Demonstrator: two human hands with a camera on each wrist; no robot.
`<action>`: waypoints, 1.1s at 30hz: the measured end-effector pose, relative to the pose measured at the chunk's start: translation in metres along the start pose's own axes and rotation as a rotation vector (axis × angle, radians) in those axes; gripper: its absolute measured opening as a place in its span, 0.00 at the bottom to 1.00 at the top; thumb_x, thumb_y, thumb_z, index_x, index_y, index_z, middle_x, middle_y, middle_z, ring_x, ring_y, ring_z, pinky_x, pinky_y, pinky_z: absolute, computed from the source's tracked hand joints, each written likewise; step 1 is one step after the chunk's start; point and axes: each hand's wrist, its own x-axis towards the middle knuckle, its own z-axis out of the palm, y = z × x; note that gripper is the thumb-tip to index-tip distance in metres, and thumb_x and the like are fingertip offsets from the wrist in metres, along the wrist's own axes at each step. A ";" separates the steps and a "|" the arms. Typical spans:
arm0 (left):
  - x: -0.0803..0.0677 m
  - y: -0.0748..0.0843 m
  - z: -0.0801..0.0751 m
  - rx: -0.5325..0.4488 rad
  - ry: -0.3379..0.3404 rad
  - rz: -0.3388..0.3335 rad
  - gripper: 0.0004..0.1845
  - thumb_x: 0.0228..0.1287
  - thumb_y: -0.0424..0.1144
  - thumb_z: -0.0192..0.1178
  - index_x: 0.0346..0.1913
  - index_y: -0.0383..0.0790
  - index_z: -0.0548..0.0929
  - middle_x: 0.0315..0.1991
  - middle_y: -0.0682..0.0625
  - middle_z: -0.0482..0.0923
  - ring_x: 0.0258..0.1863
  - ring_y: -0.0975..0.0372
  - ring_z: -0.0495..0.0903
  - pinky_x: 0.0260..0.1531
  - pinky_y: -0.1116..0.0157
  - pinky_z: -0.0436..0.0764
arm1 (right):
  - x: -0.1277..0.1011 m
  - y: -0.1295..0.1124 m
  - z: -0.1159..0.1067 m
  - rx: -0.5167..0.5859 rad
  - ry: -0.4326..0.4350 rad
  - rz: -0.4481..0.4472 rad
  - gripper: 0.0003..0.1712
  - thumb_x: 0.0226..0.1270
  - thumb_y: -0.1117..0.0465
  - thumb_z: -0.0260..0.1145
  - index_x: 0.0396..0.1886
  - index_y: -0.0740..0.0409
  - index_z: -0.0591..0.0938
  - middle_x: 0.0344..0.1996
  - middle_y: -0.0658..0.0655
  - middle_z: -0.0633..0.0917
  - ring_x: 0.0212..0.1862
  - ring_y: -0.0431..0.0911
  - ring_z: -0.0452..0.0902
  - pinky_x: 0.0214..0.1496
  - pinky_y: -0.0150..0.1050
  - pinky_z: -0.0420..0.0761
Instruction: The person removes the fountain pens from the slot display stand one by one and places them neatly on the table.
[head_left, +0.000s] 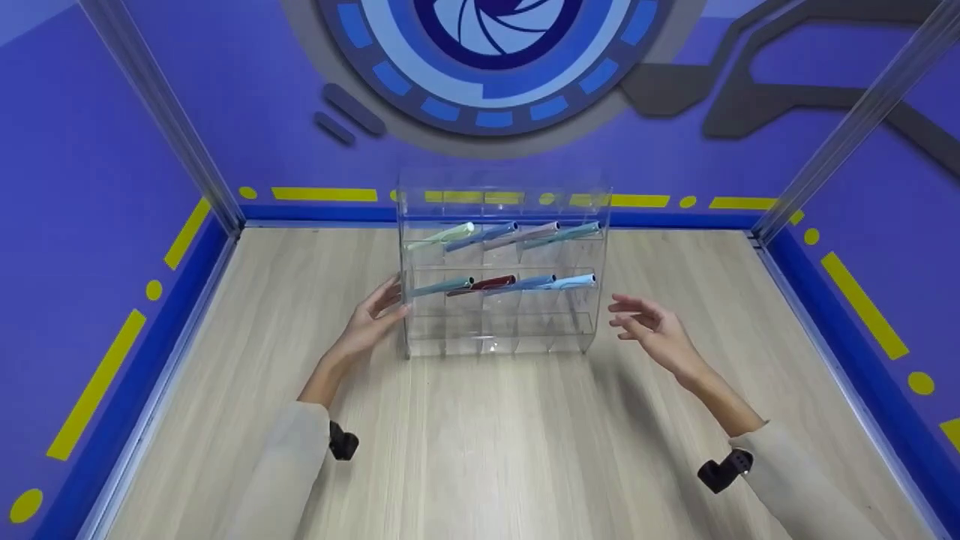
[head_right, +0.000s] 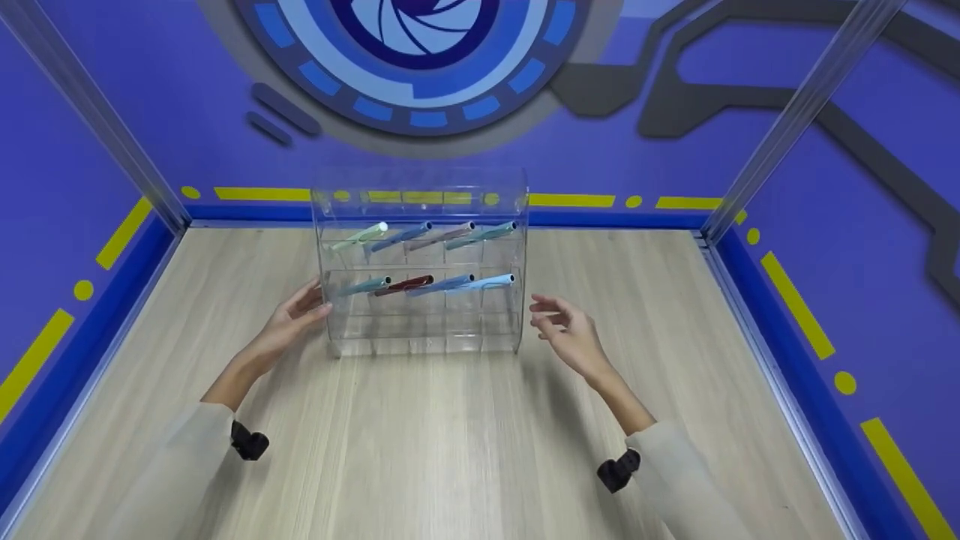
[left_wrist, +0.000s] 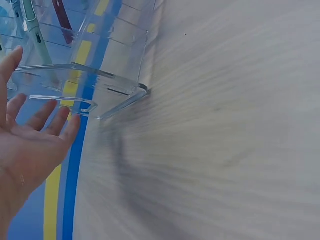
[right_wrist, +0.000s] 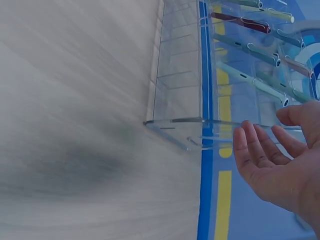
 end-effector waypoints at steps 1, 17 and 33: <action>0.001 -0.001 0.001 -0.014 0.007 -0.005 0.36 0.78 0.39 0.57 0.82 0.43 0.54 0.80 0.40 0.55 0.81 0.46 0.54 0.78 0.48 0.62 | 0.001 -0.001 0.002 0.007 0.002 0.001 0.24 0.78 0.66 0.60 0.69 0.69 0.73 0.54 0.53 0.85 0.51 0.33 0.85 0.50 0.29 0.86; 0.007 -0.008 0.013 -0.308 0.012 -0.062 0.39 0.78 0.37 0.57 0.83 0.51 0.50 0.83 0.46 0.50 0.83 0.53 0.51 0.82 0.53 0.55 | 0.028 -0.006 0.030 0.156 0.064 0.002 0.27 0.79 0.70 0.57 0.74 0.68 0.67 0.70 0.69 0.72 0.54 0.33 0.85 0.54 0.29 0.86; 0.006 -0.020 0.017 -0.276 -0.012 -0.173 0.37 0.80 0.52 0.53 0.83 0.62 0.48 0.85 0.54 0.41 0.85 0.56 0.36 0.84 0.52 0.38 | 0.054 -0.005 0.051 0.325 -0.021 0.059 0.26 0.80 0.64 0.59 0.71 0.69 0.69 0.55 0.57 0.84 0.55 0.47 0.86 0.57 0.38 0.87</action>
